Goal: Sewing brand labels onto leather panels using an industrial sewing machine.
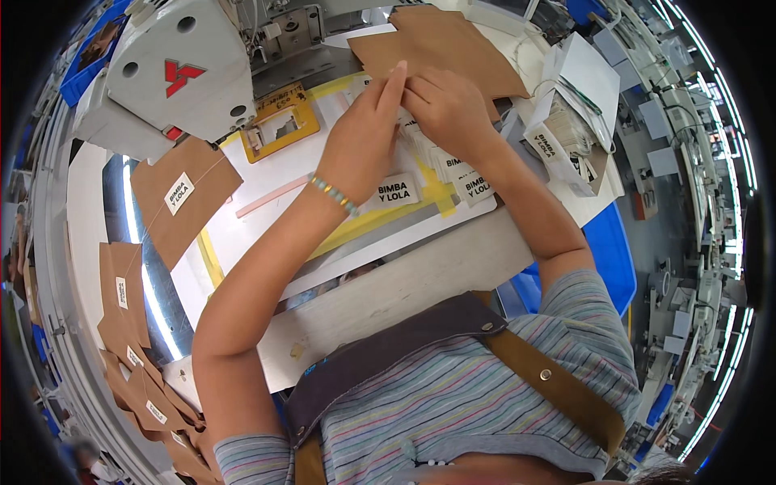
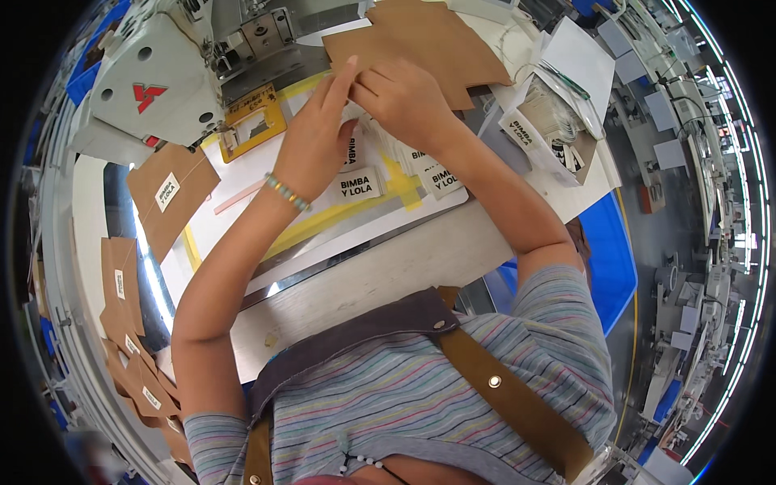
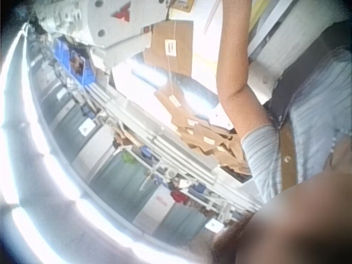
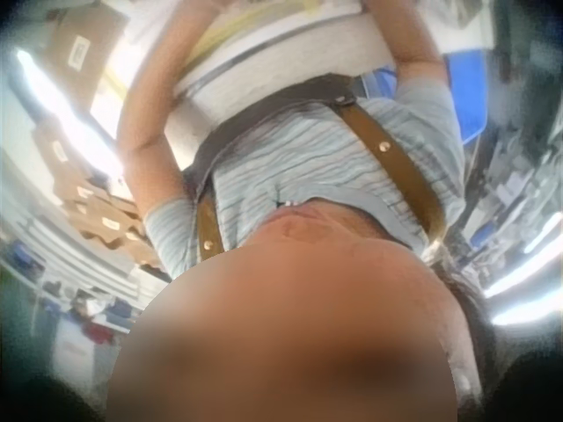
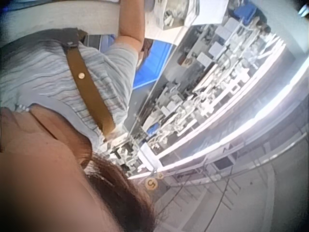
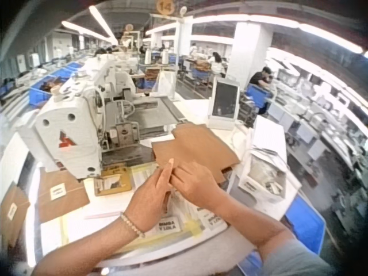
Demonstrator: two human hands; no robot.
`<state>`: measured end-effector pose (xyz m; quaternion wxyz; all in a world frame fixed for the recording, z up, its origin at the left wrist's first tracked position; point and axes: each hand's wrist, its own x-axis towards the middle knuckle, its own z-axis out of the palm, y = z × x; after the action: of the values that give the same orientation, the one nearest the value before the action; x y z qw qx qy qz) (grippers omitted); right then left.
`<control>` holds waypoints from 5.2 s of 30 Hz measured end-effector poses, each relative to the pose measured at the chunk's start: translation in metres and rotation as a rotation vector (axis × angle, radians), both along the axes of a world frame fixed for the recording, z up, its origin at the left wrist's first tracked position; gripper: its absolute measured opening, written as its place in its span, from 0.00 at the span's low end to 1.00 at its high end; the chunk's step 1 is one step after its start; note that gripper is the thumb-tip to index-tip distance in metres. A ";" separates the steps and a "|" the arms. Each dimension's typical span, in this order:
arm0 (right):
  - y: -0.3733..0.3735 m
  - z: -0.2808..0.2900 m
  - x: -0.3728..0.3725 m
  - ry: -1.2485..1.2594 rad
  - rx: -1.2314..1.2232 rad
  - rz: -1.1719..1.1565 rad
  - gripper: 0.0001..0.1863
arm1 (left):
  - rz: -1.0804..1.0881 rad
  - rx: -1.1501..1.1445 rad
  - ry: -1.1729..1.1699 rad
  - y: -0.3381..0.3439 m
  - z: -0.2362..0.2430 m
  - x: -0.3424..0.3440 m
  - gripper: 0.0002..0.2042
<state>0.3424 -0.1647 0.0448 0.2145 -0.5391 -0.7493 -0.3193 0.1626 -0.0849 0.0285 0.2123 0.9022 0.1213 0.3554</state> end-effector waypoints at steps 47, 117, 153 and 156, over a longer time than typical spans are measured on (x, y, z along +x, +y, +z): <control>-0.019 -0.014 0.034 0.424 -0.470 -0.093 0.26 | 0.285 0.345 0.238 0.039 -0.018 -0.192 0.16; -0.025 -0.029 -0.059 0.206 -0.733 0.158 0.36 | 0.374 0.182 0.434 0.008 -0.029 -0.220 0.29; -0.029 -0.030 -0.055 0.191 -0.726 0.209 0.34 | 0.332 0.190 0.322 0.012 -0.024 -0.223 0.29; -0.029 -0.033 -0.054 0.194 -0.719 0.214 0.33 | 0.344 0.149 0.355 0.012 -0.024 -0.223 0.28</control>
<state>0.2886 -0.1939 0.0116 0.1138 -0.5264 -0.8417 0.0402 -0.0603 -0.0733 0.0047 0.0570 0.9297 0.2818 0.2304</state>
